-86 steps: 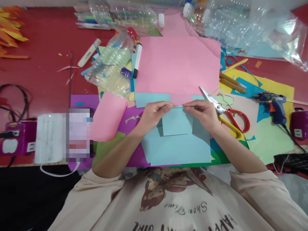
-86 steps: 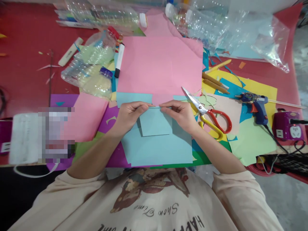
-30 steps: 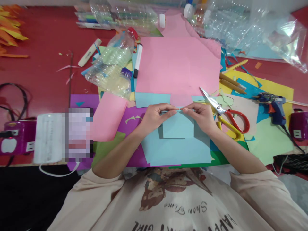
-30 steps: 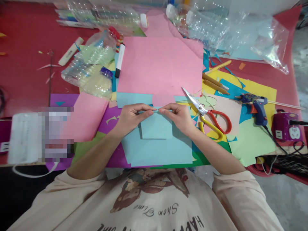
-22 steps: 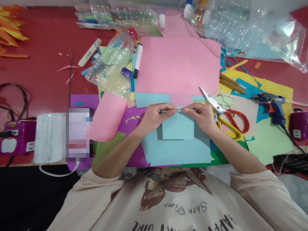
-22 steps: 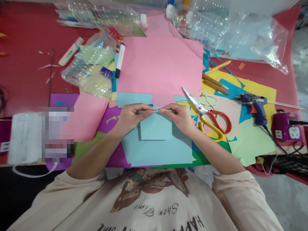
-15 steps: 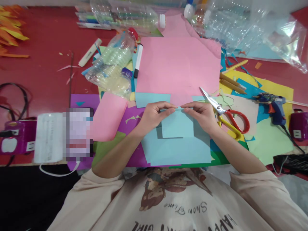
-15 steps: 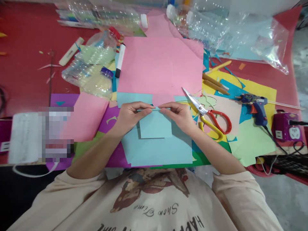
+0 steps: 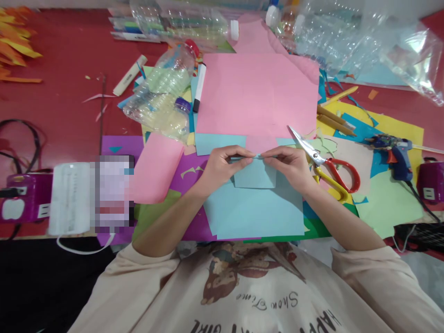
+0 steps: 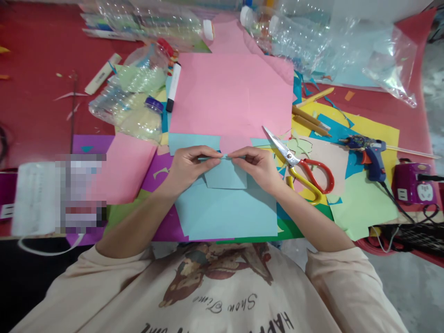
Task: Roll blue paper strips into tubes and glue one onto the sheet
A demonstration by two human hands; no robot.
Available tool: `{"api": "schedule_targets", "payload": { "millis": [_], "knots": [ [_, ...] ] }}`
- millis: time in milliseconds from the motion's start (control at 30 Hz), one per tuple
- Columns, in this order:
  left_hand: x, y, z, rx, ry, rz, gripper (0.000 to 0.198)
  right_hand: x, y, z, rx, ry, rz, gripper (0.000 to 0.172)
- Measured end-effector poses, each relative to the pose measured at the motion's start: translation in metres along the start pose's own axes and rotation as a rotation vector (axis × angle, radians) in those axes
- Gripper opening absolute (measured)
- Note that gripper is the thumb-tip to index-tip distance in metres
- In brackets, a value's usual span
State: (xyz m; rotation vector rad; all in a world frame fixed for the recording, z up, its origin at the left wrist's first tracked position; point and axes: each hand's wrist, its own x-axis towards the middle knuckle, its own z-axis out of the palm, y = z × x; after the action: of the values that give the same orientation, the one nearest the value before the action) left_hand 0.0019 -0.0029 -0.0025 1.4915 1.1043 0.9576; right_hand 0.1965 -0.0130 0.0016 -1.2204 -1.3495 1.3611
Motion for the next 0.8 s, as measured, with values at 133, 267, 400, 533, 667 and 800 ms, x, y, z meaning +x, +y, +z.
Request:
{"api": "schedule_targets", "payload": {
  "millis": [133, 267, 400, 533, 667, 800],
  "knots": [
    [-0.0002, -0.0017, 0.0008, 0.019, 0.020, 0.029, 0.010, 0.0000, 0.0007, -0.0003, -0.007, -0.005, -0.007, 0.011],
    [-0.0019, -0.0017, 0.0027, 0.041, 0.021, 0.058, 0.011, 0.0008, 0.0011, 0.0012, -0.012, -0.031, 0.029, 0.020],
    [-0.0028, 0.0004, 0.0036, 0.047, -0.012, 0.046, 0.014, 0.0008, 0.0021, 0.0022, -0.061, -0.027, 0.020, 0.016],
    [-0.0014, 0.0029, 0.0027, 0.049, -0.032, -0.005, 0.017, -0.0003, 0.0010, 0.0015, -0.099, -0.003, 0.029, 0.016],
    [-0.0010, 0.0042, 0.0019, 0.064, -0.021, -0.029, 0.017, -0.0005, -0.0017, 0.0010, -0.105, 0.011, 0.025, 0.014],
    [-0.0020, 0.0042, 0.0023, 0.054, -0.014, -0.012, 0.016, -0.0003, -0.0005, 0.0001, -0.088, 0.007, 0.028, 0.014]
  ]
}}
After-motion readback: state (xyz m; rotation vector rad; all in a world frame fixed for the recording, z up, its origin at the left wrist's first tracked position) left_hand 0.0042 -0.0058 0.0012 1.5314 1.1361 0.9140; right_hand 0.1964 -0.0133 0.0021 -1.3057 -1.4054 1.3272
